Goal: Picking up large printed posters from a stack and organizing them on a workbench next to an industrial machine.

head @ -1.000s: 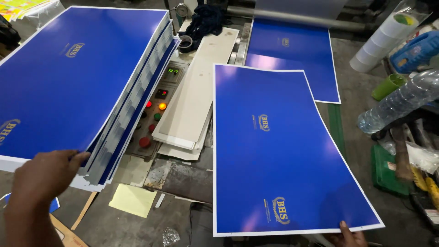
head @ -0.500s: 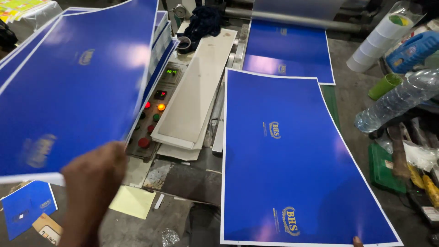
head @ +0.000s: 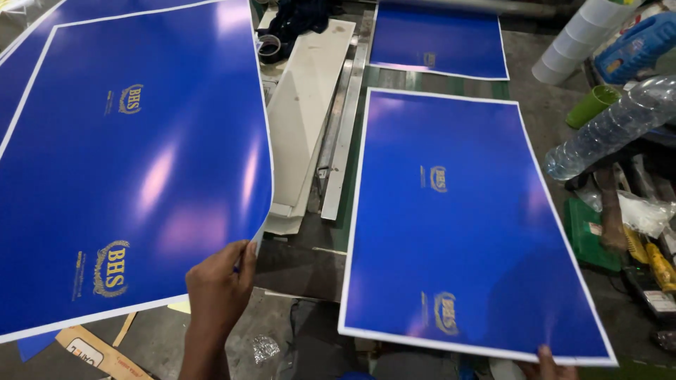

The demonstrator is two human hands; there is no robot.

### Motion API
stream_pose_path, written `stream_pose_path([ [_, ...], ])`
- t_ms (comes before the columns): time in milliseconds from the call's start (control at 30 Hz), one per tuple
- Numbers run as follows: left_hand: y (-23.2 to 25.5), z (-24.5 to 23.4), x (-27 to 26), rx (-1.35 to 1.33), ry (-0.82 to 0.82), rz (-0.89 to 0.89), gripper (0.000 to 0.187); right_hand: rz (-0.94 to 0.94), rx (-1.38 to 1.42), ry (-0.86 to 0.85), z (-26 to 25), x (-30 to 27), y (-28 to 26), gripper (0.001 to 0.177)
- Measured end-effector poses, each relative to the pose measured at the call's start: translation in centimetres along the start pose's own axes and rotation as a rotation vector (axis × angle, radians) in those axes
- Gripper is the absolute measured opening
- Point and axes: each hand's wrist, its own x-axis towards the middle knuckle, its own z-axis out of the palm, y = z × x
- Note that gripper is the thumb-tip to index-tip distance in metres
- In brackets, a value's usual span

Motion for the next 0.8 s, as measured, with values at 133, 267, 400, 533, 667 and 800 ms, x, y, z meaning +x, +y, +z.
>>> stream_pose_path([
  [133, 0.4, 0.9, 0.0, -0.053, 0.002, 0.017, 0.014, -0.025, 0.102, -0.04, 13.9, -3.9, -15.1, 0.049],
  [267, 1.0, 1.1, 0.3, -0.014, -0.057, -0.004, 0.017, -0.03, 0.046, -0.074, 18.0, 3.0, -12.8, 0.046],
  [400, 1.3, 1.4, 0.0, -0.064, -0.118, -0.023, 0.019, -0.097, 0.122, -0.168, 20.7, 9.1, -12.7, 0.037],
  [533, 1.5, 1.3, -0.1, -0.091, -0.187, -0.108, 0.021, 0.046, 0.167, -0.182, 22.1, 11.0, -13.5, 0.045],
  [667, 1.3, 1.8, -0.6, -0.189, -0.187, -0.151, 0.022, 0.05, 0.08, -0.191, 22.6, 5.3, -14.3, 0.056],
  [800, 3.3, 4.6, -1.2, -0.351, -0.371, -0.02, 0.021, 0.139, 0.143, -0.263, 23.6, -0.9, -12.0, 0.056],
])
